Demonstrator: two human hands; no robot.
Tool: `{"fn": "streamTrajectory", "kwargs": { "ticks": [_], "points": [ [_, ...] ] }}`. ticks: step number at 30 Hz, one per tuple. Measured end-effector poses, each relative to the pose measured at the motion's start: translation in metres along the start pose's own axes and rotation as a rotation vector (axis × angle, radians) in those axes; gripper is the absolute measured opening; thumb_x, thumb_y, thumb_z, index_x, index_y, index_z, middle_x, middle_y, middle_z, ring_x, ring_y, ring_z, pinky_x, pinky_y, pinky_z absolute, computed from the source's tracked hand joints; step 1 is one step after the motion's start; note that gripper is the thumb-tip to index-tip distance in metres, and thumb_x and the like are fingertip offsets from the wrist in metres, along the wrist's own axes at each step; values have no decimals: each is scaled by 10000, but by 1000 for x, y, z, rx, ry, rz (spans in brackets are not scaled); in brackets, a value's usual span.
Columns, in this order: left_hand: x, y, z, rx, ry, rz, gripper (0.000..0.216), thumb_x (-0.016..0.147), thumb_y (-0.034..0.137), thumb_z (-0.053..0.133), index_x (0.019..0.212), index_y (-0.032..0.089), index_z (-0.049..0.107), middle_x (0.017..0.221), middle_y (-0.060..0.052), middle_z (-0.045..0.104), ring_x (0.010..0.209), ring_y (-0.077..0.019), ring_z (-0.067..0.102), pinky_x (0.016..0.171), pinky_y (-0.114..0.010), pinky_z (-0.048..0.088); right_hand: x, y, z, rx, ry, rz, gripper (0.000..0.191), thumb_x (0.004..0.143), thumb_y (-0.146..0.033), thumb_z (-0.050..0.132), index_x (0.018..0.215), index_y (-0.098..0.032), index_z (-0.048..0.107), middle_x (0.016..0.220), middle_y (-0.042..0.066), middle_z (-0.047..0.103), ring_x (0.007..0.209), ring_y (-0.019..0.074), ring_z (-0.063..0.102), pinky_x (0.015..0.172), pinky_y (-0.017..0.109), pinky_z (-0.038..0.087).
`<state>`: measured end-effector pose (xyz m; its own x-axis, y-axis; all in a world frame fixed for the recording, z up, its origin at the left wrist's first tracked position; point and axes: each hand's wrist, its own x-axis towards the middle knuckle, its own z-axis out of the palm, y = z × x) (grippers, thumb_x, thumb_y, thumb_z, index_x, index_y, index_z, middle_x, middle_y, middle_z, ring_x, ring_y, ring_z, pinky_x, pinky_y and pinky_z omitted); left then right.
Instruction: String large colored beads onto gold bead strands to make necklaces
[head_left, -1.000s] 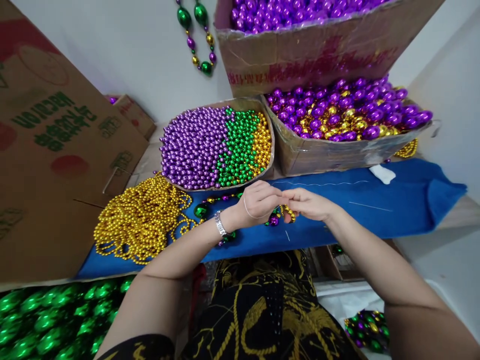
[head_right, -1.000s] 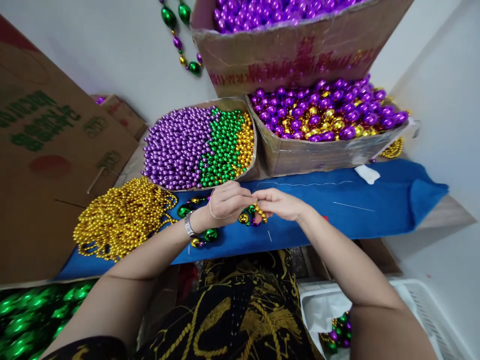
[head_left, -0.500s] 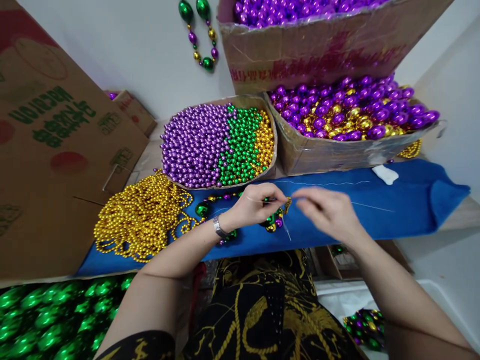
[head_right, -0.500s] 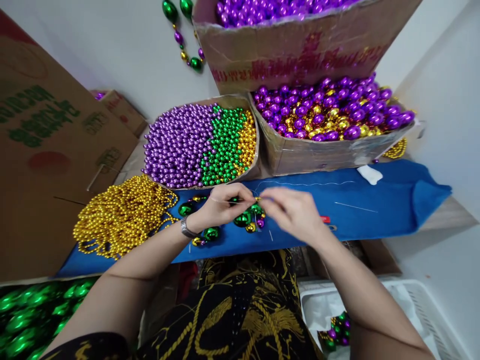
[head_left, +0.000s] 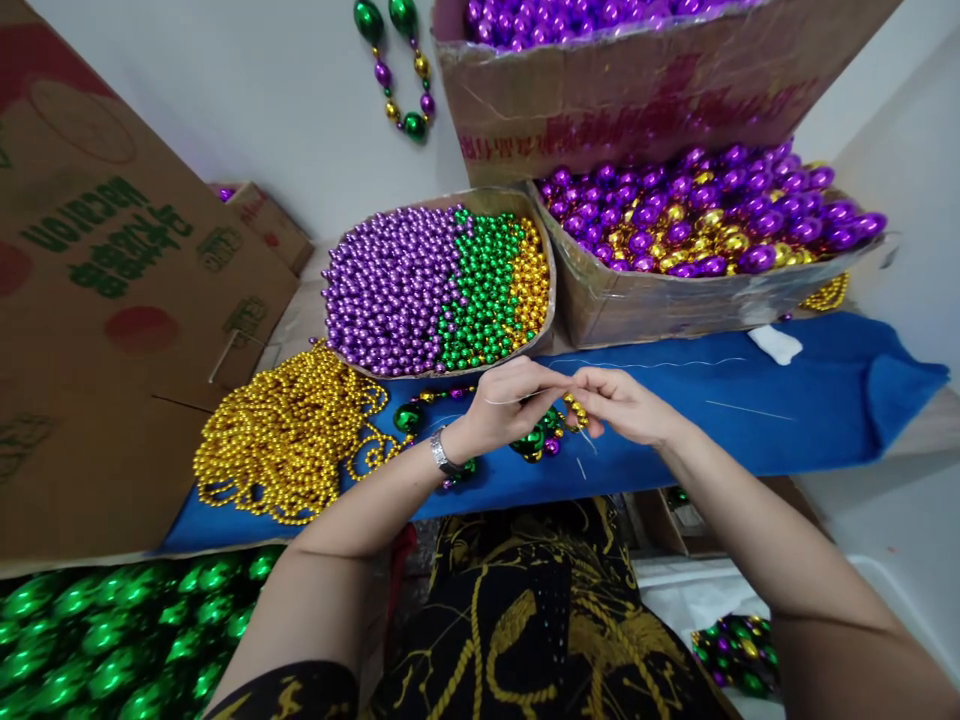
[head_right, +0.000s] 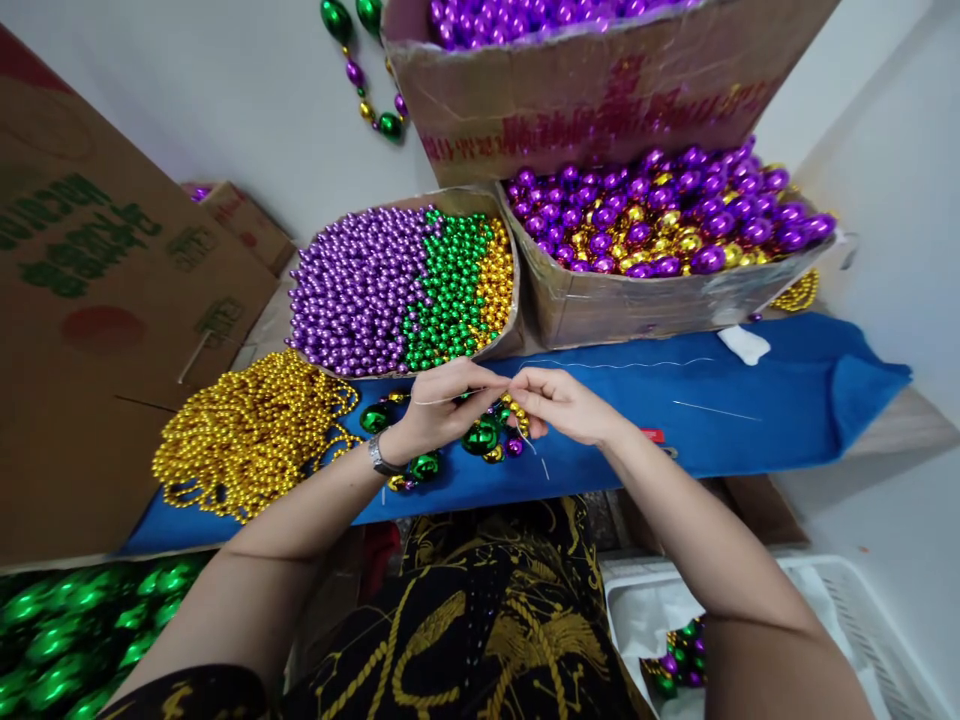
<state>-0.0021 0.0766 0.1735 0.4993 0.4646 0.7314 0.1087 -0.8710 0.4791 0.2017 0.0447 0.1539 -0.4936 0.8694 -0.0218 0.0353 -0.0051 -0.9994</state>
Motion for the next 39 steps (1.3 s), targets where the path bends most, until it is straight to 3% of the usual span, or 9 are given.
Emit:
{"fn": "streamTrajectory", "kwargs": {
  "ticks": [7, 10, 13, 17, 21, 26, 29, 32, 39],
  "points": [
    [-7, -9, -1, 180, -63, -26, 119, 933, 245, 596, 979, 183, 686, 883, -46, 748, 795, -133, 680, 729, -281, 550, -8, -5, 5, -267, 156, -62, 321, 975, -485, 474, 936, -174, 547, 633, -30, 605, 564, 73, 576, 572, 201, 474],
    [-14, -17, -10, 298, -97, -15, 112, 935, 246, 582, 945, 178, 672, 933, -68, 737, 867, -166, 658, 784, -324, 537, -11, 3, 0, -177, 204, -75, 322, 959, -487, 507, 915, -172, 559, 686, -15, 609, 589, 77, 571, 572, 210, 472],
    [-26, -23, -21, 374, -153, -180, 170, 931, 263, 571, 803, 169, 632, 796, -64, 686, 762, -167, 595, 705, -312, 493, -12, 17, -4, -16, 294, -70, 337, 914, -507, 576, 859, -175, 556, 718, -10, 600, 569, 71, 546, 538, 209, 447],
    [-34, -14, -24, -148, -131, -614, 252, 958, 344, 516, 799, 165, 591, 743, -35, 636, 633, -119, 531, 585, -258, 444, -10, 36, 1, 124, 287, 30, 364, 863, -531, 634, 838, -172, 573, 647, -17, 577, 541, 77, 520, 508, 208, 421],
    [-31, 5, -8, -902, 175, -820, 246, 901, 390, 621, 804, 172, 561, 1015, -75, 703, 779, -119, 627, 606, -229, 474, -7, 46, 14, 257, 255, 107, 350, 811, -498, 701, 865, -167, 600, 642, -15, 585, 538, 75, 514, 499, 200, 403],
    [-25, 10, 7, -1177, 356, -871, 267, 834, 357, 723, 777, 165, 547, 775, -14, 644, 851, -148, 668, 656, -217, 491, -7, 27, 22, 595, 410, -1, 377, 743, -449, 739, 754, -199, 457, 965, 7, 683, 492, 40, 397, 433, 201, 305],
    [-18, 9, 4, -1154, 291, -848, 300, 825, 384, 728, 751, 164, 538, 712, 2, 595, 735, -125, 631, 614, -219, 469, -2, 2, 24, 654, 370, -65, 365, 774, -441, 708, 767, -222, 416, 790, -30, 629, 472, 58, 331, 438, 214, 283],
    [-10, 8, -6, -1054, 189, -705, 273, 858, 384, 690, 758, 169, 554, 670, 5, 584, 673, -115, 588, 617, -244, 455, 4, -18, 23, 579, 286, -109, 337, 815, -427, 696, 761, -222, 434, 587, -65, 386, 500, 74, 336, 469, 209, 266],
    [-18, 3, -25, -786, 37, -624, 228, 915, 333, 621, 758, 177, 568, 653, 4, 589, 670, -112, 589, 671, -281, 470, -3, -7, 16, 280, 263, -163, 279, 942, -419, 555, 795, -217, 432, 612, -66, 304, 517, 70, 305, 480, 210, 253]
  ]
}}
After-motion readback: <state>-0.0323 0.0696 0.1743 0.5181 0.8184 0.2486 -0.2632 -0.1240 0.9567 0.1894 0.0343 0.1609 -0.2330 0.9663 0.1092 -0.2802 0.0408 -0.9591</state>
